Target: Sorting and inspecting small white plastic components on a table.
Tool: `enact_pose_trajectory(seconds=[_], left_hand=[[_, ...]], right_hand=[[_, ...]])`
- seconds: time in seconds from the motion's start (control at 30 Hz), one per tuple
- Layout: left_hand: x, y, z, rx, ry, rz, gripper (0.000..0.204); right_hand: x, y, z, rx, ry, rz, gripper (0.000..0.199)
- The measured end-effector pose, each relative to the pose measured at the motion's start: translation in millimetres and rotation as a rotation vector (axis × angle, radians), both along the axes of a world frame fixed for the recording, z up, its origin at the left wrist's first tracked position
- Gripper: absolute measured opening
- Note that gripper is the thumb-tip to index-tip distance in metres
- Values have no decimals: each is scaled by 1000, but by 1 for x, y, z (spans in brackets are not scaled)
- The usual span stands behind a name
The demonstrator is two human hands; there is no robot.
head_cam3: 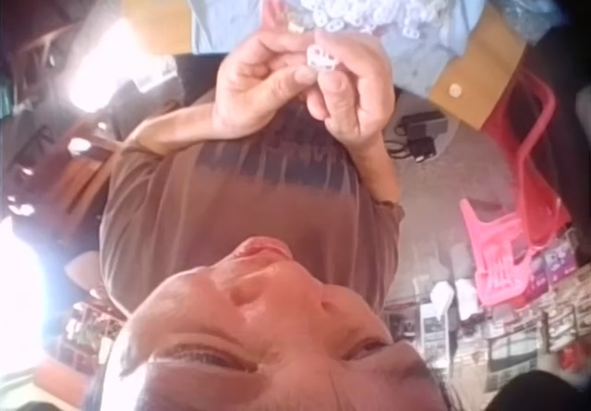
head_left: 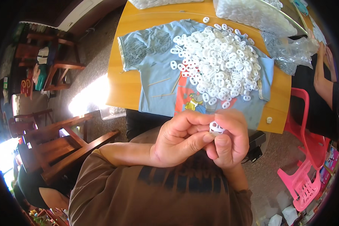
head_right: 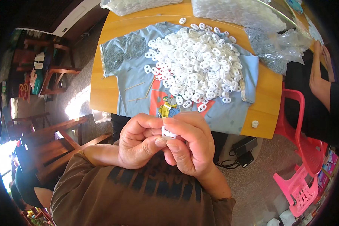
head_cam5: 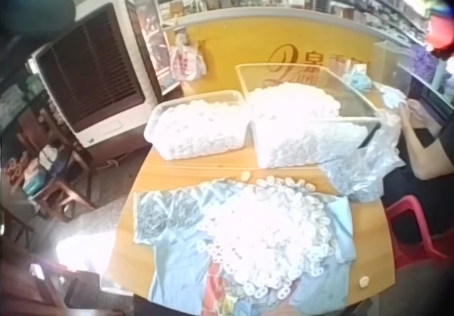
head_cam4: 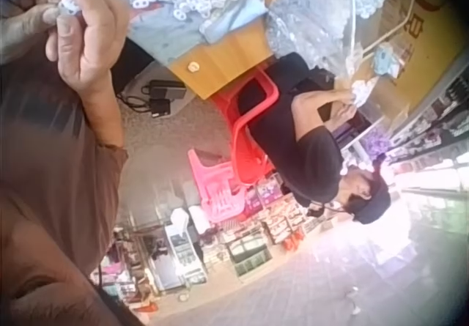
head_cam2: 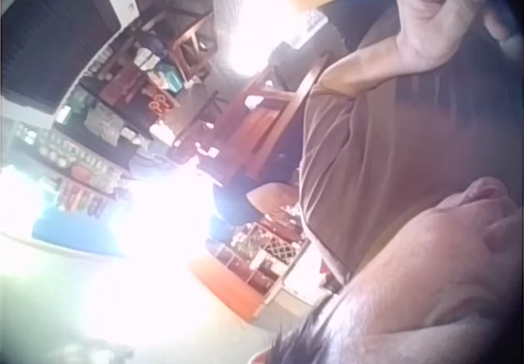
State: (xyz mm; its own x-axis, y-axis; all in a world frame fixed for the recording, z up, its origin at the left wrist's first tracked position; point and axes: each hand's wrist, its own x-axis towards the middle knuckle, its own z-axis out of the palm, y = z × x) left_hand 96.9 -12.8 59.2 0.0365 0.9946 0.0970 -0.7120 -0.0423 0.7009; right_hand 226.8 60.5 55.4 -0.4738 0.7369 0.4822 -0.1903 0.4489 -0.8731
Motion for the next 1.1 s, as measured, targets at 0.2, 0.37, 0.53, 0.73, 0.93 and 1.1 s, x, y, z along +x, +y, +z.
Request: enact_pose_trajectory(seconds=[0.2,0.37,0.53,0.73,0.93,1.1], left_hand=[[3,-5,2,-25,217,131,25],[3,-7,-5,5,157,140,26],[0,-5,-1,-52,162,133,24],[-5,-7,3,-150,45,100,24],[-10,-11,2,-47,38,89,28],[-16,-14,1,27,110,83,29]], right_hand=[[-6,-1,-2,20,41,2,22],[-7,-2,-8,111,19,-20,17],[-11,0,-4,66,-6,-21,19],[-9,0,-2,80,-41,-5,28],[-11,-7,-1,88,-58,10,31],[-16,-8,3,168,-64,2,31]])
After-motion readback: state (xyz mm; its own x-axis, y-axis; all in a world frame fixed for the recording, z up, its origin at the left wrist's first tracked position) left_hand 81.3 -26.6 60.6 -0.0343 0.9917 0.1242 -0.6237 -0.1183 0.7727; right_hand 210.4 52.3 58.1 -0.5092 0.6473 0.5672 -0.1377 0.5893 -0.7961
